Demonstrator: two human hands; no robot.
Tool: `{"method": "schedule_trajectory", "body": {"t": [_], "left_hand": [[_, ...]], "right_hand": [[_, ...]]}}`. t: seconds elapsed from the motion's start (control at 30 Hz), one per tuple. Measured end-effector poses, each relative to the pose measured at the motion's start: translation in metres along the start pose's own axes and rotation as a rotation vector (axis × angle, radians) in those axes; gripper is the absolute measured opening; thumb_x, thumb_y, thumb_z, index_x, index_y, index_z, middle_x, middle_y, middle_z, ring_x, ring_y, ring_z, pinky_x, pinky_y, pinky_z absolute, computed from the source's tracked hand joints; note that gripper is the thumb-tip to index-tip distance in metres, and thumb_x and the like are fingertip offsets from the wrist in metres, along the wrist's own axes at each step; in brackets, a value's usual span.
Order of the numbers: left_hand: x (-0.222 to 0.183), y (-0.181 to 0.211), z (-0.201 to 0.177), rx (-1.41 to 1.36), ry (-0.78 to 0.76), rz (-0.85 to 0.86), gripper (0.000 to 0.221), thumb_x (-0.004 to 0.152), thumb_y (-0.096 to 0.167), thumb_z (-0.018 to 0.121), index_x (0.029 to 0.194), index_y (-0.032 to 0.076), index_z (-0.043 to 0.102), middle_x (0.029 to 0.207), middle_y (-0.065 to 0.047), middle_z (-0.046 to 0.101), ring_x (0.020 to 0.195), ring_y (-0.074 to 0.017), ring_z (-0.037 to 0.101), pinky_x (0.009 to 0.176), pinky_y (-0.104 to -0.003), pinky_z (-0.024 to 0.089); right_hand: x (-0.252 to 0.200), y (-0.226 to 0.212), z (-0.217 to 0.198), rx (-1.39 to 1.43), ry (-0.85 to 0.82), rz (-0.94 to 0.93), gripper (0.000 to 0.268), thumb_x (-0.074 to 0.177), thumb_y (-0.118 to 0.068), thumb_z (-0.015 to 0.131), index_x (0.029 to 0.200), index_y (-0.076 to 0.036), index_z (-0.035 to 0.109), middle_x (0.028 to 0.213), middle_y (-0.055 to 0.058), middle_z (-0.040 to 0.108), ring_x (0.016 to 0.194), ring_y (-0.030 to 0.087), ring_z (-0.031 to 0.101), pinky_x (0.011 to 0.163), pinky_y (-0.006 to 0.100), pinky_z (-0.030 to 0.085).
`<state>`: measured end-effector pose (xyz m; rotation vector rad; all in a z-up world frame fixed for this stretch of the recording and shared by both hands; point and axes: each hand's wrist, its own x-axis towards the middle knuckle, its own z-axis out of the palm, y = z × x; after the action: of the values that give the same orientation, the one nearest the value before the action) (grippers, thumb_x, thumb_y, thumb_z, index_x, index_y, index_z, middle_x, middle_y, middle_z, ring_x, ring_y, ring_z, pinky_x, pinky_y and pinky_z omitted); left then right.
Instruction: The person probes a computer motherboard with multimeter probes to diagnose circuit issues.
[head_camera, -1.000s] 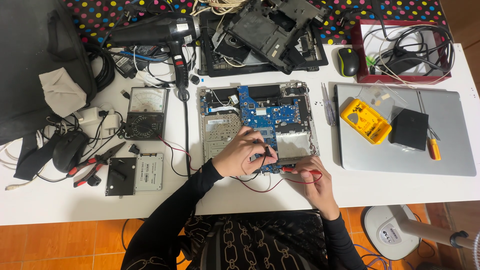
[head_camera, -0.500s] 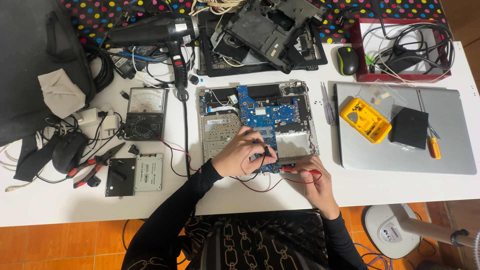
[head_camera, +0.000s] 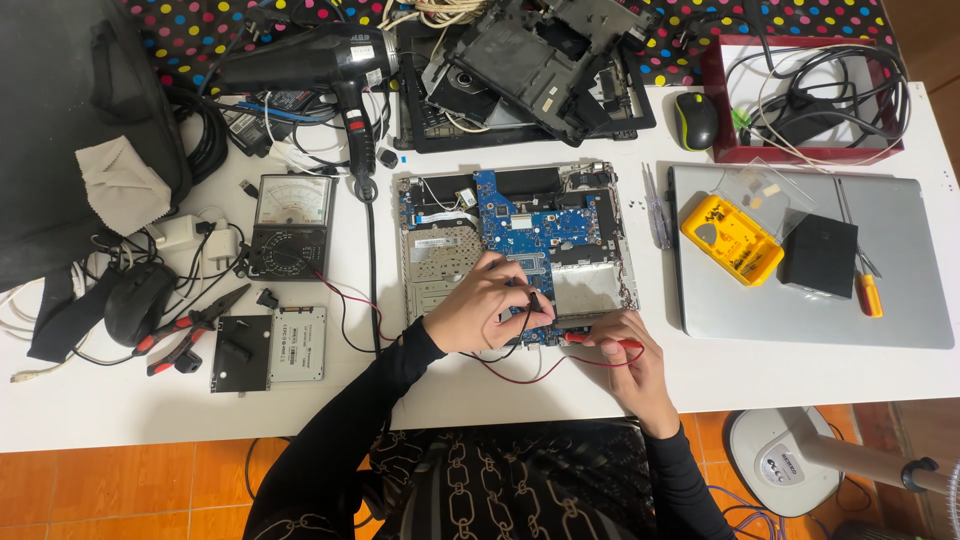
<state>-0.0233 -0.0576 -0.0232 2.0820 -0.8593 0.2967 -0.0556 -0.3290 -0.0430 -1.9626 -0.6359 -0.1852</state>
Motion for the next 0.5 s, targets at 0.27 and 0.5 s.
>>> {"method": "schedule_trajectory", "body": {"t": [0.27,0.5], "left_hand": [[-0.001,-0.003,0.001,-0.010,-0.021,-0.011,0.015,0.091,0.035,0.079,0.095,0.021,0.081,0.073,0.007,0.066,0.082,-0.0115,0.054,0.088,-0.032,0.036],[-0.006,-0.006,0.006,-0.046,-0.005,-0.020,0.016,0.091,0.039,0.078,0.099,0.024,0.081,0.086,0.000,0.066,0.093,-0.0214,0.050,0.091,-0.033,0.040]], "right_hand": [[0.000,0.001,0.000,0.011,0.001,0.000,0.030,0.108,-0.027,0.053,0.089,-0.006,0.064,0.092,0.005,0.069,0.094,0.022,0.063,0.091,0.036,0.050],[-0.005,0.008,-0.005,0.190,-0.008,0.010,0.025,0.110,-0.023,0.054,0.092,-0.006,0.056,0.097,0.008,0.066,0.096,0.022,0.061,0.094,0.036,0.047]]}}
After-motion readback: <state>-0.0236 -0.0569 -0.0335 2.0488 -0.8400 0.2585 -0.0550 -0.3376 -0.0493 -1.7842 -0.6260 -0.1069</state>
